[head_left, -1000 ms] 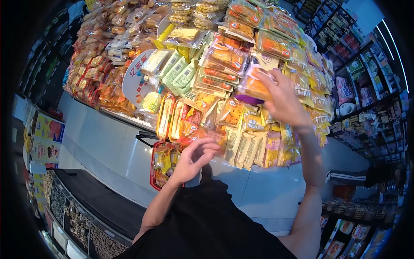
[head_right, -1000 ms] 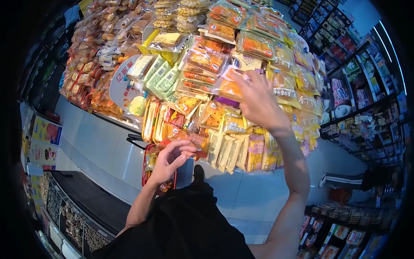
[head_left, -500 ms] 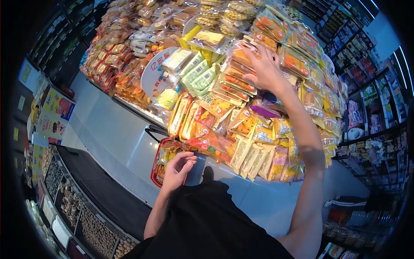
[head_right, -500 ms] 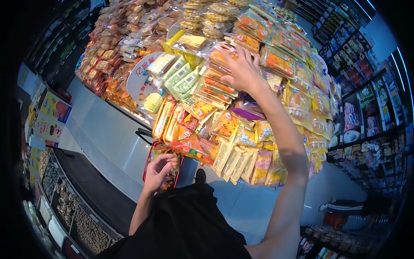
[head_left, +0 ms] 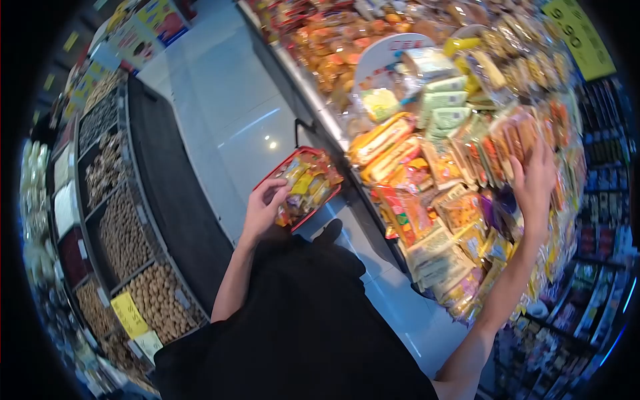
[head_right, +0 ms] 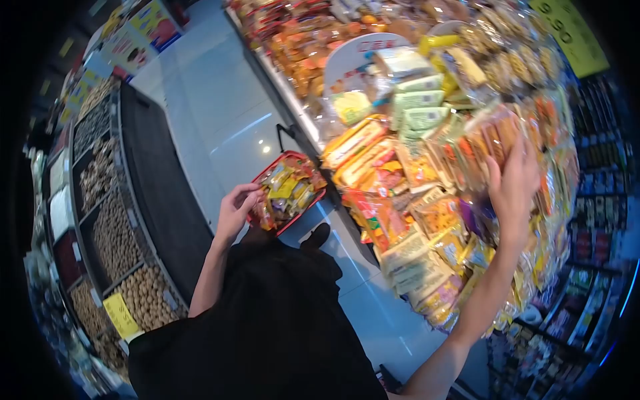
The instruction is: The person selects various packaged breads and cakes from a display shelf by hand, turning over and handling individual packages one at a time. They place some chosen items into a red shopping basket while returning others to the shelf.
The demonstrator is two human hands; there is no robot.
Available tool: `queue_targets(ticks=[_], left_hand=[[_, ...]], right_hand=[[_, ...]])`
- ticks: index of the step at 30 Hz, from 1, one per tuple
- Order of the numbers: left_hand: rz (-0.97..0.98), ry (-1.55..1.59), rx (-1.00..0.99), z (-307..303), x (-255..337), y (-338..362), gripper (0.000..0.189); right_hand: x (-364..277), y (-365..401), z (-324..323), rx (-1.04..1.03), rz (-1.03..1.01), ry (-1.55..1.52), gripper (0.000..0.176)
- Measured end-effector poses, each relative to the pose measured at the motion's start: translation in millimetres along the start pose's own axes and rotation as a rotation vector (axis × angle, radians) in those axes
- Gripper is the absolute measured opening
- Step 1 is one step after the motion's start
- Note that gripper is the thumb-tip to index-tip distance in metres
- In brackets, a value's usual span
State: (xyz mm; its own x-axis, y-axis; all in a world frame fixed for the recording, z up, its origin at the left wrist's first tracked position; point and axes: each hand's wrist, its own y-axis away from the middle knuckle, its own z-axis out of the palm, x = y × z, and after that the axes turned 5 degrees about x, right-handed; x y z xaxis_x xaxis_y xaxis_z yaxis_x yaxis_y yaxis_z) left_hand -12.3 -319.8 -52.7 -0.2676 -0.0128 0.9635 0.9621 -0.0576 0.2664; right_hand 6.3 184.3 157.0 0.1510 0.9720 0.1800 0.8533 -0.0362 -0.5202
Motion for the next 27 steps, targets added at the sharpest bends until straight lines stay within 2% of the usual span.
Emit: queue_targets(ticks=[3, 7, 9, 11, 13, 15, 16, 18, 20, 21, 23, 24, 26, 27], left_hand=[[0.004, -0.015, 0.108, -38.4, -9.4, -11.8, 0.024], [-0.109, -0.019, 0.222, -89.7, -21.2, -24.8, 0.022], [-0.153, -0.034, 0.242, -117.1, -37.0, -39.9, 0.020], [-0.195, -0.061, 0.224, -137.4, -50.1, -55.3, 0.019], [-0.240, -0.079, 0.212, -159.0, -71.3, -74.0, 0.018], [-0.201, -0.068, 0.099, -182.1, -100.7, -88.0, 0.018], [-0.217, -0.058, 0.091, -193.6, -105.8, -92.7, 0.018], [-0.370, -0.158, 0.014, -214.8, -117.4, -96.8, 0.018], [-0.433, -0.176, 0.035, -237.9, -133.1, -91.6, 0.018], [-0.440, -0.235, 0.062, -251.4, -141.9, -87.1, 0.018], [-0.465, -0.298, 0.093, -277.0, -155.8, -67.1, 0.017], [-0.468, -0.299, 0.110, -287.4, -158.5, -61.2, 0.017], [-0.563, -0.239, 0.204, -303.2, -155.6, -43.3, 0.013], [-0.565, -0.244, 0.212, -316.8, -164.6, -30.1, 0.012]], right_hand=[[-77.4, 10.8, -39.9, -0.002, -0.060, -0.206, 0.059], [-185.6, 40.1, -43.0, -0.430, 0.047, -0.915, 0.049], [-250.6, 65.2, -1.9, -0.616, 0.143, -1.207, 0.046], [-317.6, 92.5, 57.8, -0.857, 0.292, -1.285, 0.043], [-384.6, 117.3, 123.3, -0.958, 0.342, -1.222, 0.045], [-440.7, 150.4, 196.3, -0.940, 0.220, -1.004, 0.044], [-465.3, 154.8, 221.7, -1.027, 0.265, -0.986, 0.048], [-502.6, 157.2, 283.3, -1.115, 0.316, -0.956, 0.053], [-524.6, 167.6, 350.6, -1.156, 0.226, -0.677, 0.053], [-532.1, 167.8, 386.6, -1.163, 0.240, -0.672, 0.053], [-540.9, 175.3, 445.2, -1.196, 0.323, -0.464, 0.059], [-545.6, 167.5, 464.4, -1.195, 0.348, -0.464, 0.059], [-556.1, 156.4, 490.0, -1.082, 0.185, -0.447, 0.054], [-562.9, 148.8, 505.9, -1.072, 0.244, -0.450, 0.054]])
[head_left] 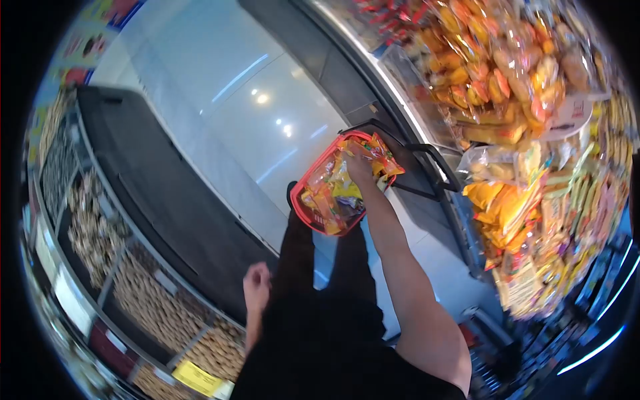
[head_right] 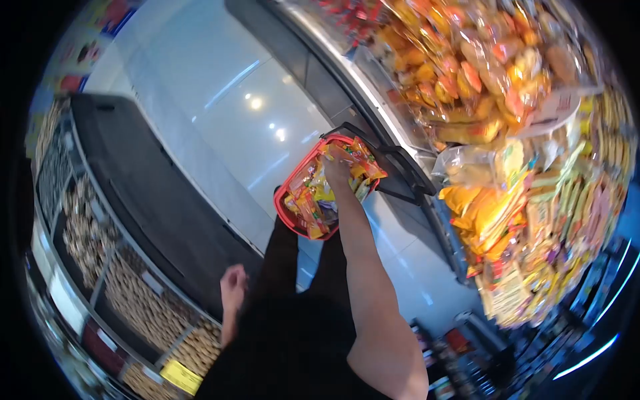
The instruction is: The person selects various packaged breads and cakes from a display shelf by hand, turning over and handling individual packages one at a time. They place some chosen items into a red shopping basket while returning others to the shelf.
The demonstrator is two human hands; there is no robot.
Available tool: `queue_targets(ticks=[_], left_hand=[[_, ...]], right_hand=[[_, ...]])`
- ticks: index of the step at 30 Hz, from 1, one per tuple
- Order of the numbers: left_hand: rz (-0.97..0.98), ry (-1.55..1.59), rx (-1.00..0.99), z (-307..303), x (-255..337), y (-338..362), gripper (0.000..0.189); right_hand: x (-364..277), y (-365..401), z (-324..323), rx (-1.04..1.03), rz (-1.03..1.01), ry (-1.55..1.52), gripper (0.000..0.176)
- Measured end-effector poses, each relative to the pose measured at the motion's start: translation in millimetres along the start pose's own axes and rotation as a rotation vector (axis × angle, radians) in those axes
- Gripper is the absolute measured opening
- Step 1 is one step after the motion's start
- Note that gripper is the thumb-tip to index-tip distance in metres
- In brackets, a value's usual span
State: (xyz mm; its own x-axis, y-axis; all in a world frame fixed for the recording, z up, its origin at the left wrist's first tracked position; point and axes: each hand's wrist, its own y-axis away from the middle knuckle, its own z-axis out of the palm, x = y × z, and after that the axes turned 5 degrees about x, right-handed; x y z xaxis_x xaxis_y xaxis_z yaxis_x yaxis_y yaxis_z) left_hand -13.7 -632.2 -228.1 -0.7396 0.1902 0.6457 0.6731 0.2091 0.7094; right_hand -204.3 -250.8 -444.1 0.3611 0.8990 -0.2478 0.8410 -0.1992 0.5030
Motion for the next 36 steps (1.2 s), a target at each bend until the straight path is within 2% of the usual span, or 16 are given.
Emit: queue_targets(ticks=[2, 4, 5, 7, 8, 10, 12, 17, 22, 24, 28, 30, 31, 33, 34, 36], left_hand=[[-0.061, 0.019, 0.002, -21.1, -12.9, 6.7, 0.015], [-0.083, -0.091, 0.014, -46.8, -38.5, 3.7, 0.020], [-0.086, -0.147, 0.020, -52.9, -30.6, 3.2, 0.021], [-0.028, -0.216, 0.022, -63.1, -21.9, -2.3, 0.023], [0.041, -0.237, 0.008, -67.7, -20.0, -10.0, 0.023], [-0.021, -0.241, -0.013, -52.8, 22.1, -20.2, 0.024], [0.118, -0.212, -0.048, -47.4, 37.2, -43.1, 0.026], [0.300, -0.283, -0.363, 26.1, 101.4, -61.2, 0.039], [0.257, -0.126, -0.544, 118.5, 154.1, 12.3, 0.061], [0.110, 0.141, -0.806, 143.1, 161.3, 46.7, 0.059], [0.259, 0.088, -0.914, 193.0, 158.3, 117.6, 0.060], [0.339, 0.098, -0.840, 227.7, 156.2, 166.5, 0.059], [0.460, 0.120, -0.813, 245.6, 157.2, 195.6, 0.059], [0.618, 0.190, -0.815, 283.2, 157.0, 245.2, 0.060], [0.677, 0.144, -0.814, 297.6, 158.7, 273.7, 0.062], [0.662, 0.203, -0.885, 330.5, 155.5, 314.0, 0.064]], right_hand=[[-14.2, -26.3, 14.8, 0.082, 0.243, 0.000, 0.050], [-5.9, -66.1, 99.3, 0.013, 0.340, 0.652, 0.043], [-5.3, -64.0, 93.8, -0.015, 0.386, 0.627, 0.043], [-15.6, -51.5, 37.1, -0.242, -0.083, 0.521, 0.032], [-20.6, -41.6, 21.8, -0.244, -0.070, 0.509, 0.032], [-22.5, -20.4, -6.3, -0.201, -0.134, 0.314, 0.027], [-16.1, 16.8, -22.7, -0.074, -0.163, 0.312, 0.023], [-8.3, 147.7, -109.1, 0.124, -0.184, -0.377, 0.026], [4.4, 286.5, -169.9, 0.249, -0.322, -0.780, 0.030], [26.5, 322.5, -179.0, 0.118, -0.346, -0.952, 0.027], [83.6, 399.3, -201.2, 0.122, -0.283, -1.099, 0.027], [106.7, 439.7, -203.7, 0.319, -0.200, -1.172, 0.045], [117.9, 459.0, -205.1, 0.309, -0.216, -1.177, 0.045], [137.2, 497.8, -217.5, 0.586, -0.256, -1.558, 0.076], [151.5, 517.9, -228.4, 0.505, -0.219, -1.565, 0.090], [178.5, 547.0, -239.6, 0.594, -0.108, -1.505, 0.083]])
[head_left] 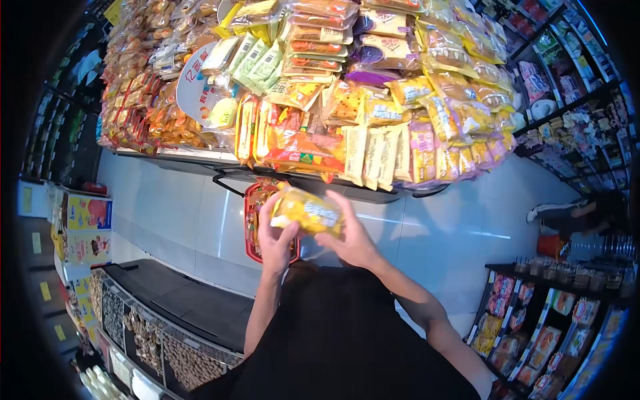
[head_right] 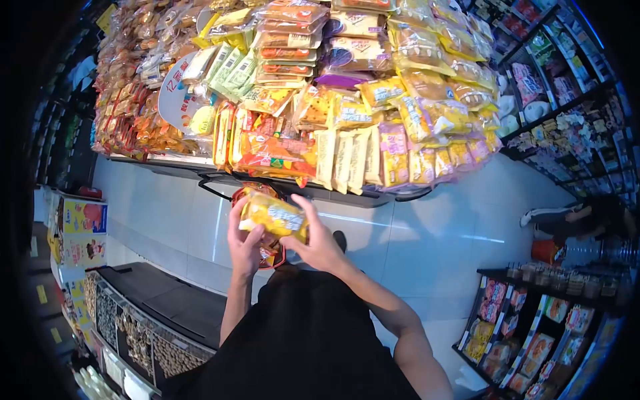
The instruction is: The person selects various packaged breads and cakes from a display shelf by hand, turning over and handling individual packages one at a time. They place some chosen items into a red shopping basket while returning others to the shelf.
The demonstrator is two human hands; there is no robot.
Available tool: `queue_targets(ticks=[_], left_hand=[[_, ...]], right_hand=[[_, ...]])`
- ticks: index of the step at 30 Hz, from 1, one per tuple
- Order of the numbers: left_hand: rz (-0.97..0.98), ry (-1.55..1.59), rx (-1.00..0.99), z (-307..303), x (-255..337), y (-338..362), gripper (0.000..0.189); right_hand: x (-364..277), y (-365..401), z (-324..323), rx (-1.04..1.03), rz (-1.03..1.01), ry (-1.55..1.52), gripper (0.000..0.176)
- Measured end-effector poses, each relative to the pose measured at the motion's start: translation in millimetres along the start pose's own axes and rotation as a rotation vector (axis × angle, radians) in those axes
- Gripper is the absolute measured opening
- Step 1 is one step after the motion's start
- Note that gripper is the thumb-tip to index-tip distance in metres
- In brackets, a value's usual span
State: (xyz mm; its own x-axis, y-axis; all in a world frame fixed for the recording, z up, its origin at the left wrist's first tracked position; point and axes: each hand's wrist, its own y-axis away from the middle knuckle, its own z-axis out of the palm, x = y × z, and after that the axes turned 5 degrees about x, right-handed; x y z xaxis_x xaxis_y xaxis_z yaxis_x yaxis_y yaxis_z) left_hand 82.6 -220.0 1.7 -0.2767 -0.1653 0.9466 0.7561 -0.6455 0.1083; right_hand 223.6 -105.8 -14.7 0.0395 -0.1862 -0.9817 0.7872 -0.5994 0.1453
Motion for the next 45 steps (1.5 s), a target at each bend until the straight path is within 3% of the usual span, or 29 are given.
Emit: queue_targets(ticks=[3, 4, 7, 10, 18, 20, 22, 24, 28, 30, 32, 34, 39, 45], left_hand=[[-0.075, 0.010, -0.181, 42.2, 0.0, -11.5, 0.060], [-0.055, -0.057, -0.195, 53.1, 3.6, -14.4, 0.051], [-0.107, -0.075, -0.200, 69.5, 2.0, -25.3, 0.039], [0.039, -0.221, -0.184, 79.2, 4.9, -32.9, 0.034], [0.041, -0.231, -0.170, 78.7, 16.4, -57.0, 0.026], [0.038, -0.187, -0.155, 81.7, 15.9, -70.1, 0.026], [-0.052, 0.022, -0.068, 94.4, 16.4, -76.7, 0.029], [-0.107, 0.040, -0.040, 109.7, 21.8, -85.0, 0.030], [-0.067, -0.005, -0.112, 132.6, 8.6, -122.2, 0.029], [-0.149, 0.106, -0.088, 159.5, 13.4, -139.5, 0.027], [-0.169, 0.134, -0.105, 180.9, 10.3, -156.6, 0.027], [-0.196, 0.171, -0.121, 202.7, 8.6, -168.5, 0.028], [-0.175, 0.035, -0.127, 237.2, -12.9, -195.9, 0.031], [-0.197, -0.221, -0.091, 213.7, 2.7, -210.2, 0.039]], right_hand=[[-23.9, 10.9, -41.6, 0.152, -0.078, -0.116, 0.068], [-30.1, 13.1, -53.0, 0.135, -0.078, -0.124, 0.068], [-44.7, 14.9, -76.4, 0.184, -0.142, 0.063, 0.065], [-54.3, 10.9, -84.0, 0.135, -0.160, 0.140, 0.064], [-88.6, -5.7, -88.0, 0.038, -0.234, 0.288, 0.073], [-98.0, -8.7, -79.1, 0.075, -0.185, 0.082, 0.077], [-102.0, -16.3, -79.0, 0.045, -0.163, 0.076, 0.081], [-109.6, -22.7, -80.5, 0.122, -0.087, -0.064, 0.075], [-113.7, -49.2, -94.3, 0.382, -0.234, 0.010, 0.056], [-117.6, -57.1, -103.8, 0.440, -0.275, 0.077, 0.052], [-110.3, -63.8, -120.0, 0.560, -0.487, 0.436, 0.051], [-106.6, -66.0, -132.7, 0.558, -0.550, 0.513, 0.049], [-105.7, -54.8, -136.4, 0.497, -0.492, 0.462, 0.035], [-100.6, -49.2, -141.5, 0.406, -0.496, 0.530, 0.024]])
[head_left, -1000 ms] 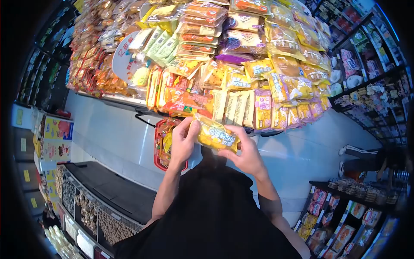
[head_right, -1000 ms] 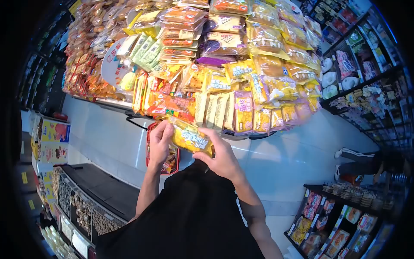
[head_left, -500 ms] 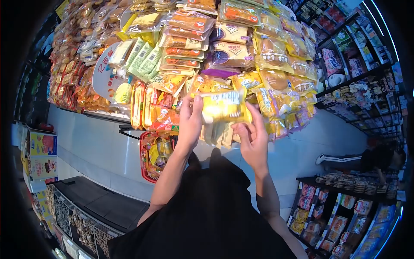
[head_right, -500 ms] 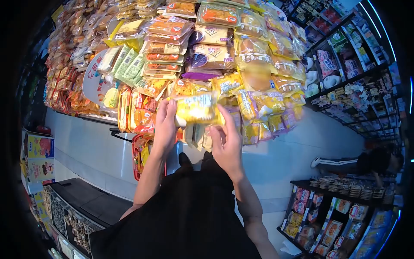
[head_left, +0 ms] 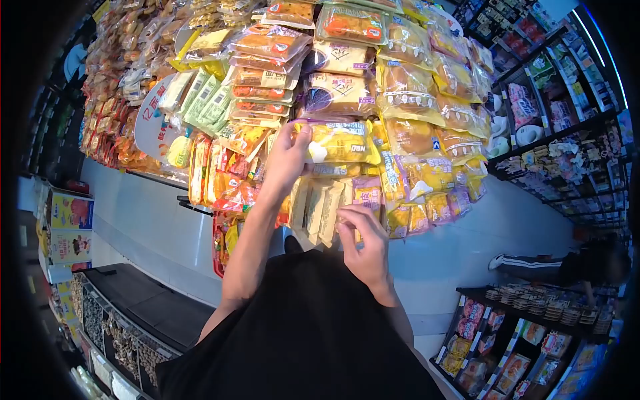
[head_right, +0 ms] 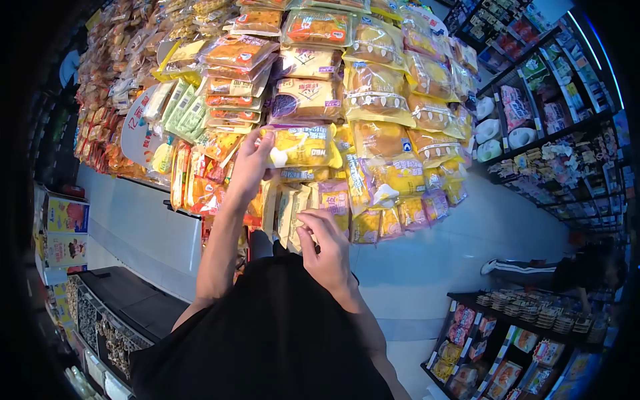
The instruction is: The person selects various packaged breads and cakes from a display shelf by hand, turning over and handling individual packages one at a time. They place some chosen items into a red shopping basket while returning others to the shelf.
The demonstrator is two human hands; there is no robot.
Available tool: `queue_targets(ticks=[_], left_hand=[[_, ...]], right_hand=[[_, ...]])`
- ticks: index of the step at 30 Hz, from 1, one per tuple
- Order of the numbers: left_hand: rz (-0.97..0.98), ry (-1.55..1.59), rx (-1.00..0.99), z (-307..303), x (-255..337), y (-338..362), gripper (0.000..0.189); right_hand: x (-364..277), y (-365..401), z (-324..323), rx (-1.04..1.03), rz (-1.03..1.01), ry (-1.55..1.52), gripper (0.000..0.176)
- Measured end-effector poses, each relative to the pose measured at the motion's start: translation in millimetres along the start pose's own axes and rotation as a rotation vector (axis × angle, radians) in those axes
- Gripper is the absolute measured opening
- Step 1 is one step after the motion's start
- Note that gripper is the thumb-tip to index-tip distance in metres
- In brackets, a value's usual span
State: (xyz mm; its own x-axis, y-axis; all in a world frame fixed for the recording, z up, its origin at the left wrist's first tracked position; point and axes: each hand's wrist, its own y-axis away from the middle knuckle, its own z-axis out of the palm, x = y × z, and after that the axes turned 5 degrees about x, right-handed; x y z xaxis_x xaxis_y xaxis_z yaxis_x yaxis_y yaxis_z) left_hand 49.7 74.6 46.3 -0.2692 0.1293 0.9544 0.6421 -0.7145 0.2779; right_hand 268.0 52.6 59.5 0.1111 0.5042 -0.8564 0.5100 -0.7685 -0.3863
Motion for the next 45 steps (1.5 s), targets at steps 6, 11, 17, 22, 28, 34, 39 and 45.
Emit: queue_targets(ticks=[6, 11, 17, 22, 28, 34, 39, 45], left_hand=[[-0.004, -0.245, -0.026, -18.2, 26.3, -5.9, 0.036], [0.089, -0.245, 0.057, -34.6, -1.2, -22.6, 0.034], [0.154, -0.239, 0.151, -31.7, -3.3, -14.9, 0.043], [0.204, -0.445, 0.152, -47.8, 1.7, -25.8, 0.049], [0.609, -0.848, 0.398, -39.5, -3.9, -36.4, 0.042], [0.363, -0.618, 0.253, -43.7, 4.0, -27.1, 0.058], [0.419, -0.443, 0.177, -58.6, -27.8, -17.6, 0.071], [0.743, -0.819, 0.145, -59.3, -19.8, 3.7, 0.075]], right_hand=[[9.3, -19.3, 3.8, 0.054, -0.121, 0.038, 0.025], [3.6, -50.1, 6.3, 0.030, -0.199, 0.144, 0.028], [6.4, -76.2, 11.0, -0.097, -0.196, 0.336, 0.044], [21.0, -86.1, 20.5, -0.165, -0.238, 0.390, 0.049], [41.0, -102.2, 37.8, -0.179, -0.313, 0.493, 0.056], [49.6, -110.6, 48.4, -0.167, -0.381, 0.717, 0.059], [47.6, -116.8, 46.6, -0.258, -0.336, 0.750, 0.061], [50.7, -121.7, 63.9, -0.214, -0.430, 0.688, 0.066]])
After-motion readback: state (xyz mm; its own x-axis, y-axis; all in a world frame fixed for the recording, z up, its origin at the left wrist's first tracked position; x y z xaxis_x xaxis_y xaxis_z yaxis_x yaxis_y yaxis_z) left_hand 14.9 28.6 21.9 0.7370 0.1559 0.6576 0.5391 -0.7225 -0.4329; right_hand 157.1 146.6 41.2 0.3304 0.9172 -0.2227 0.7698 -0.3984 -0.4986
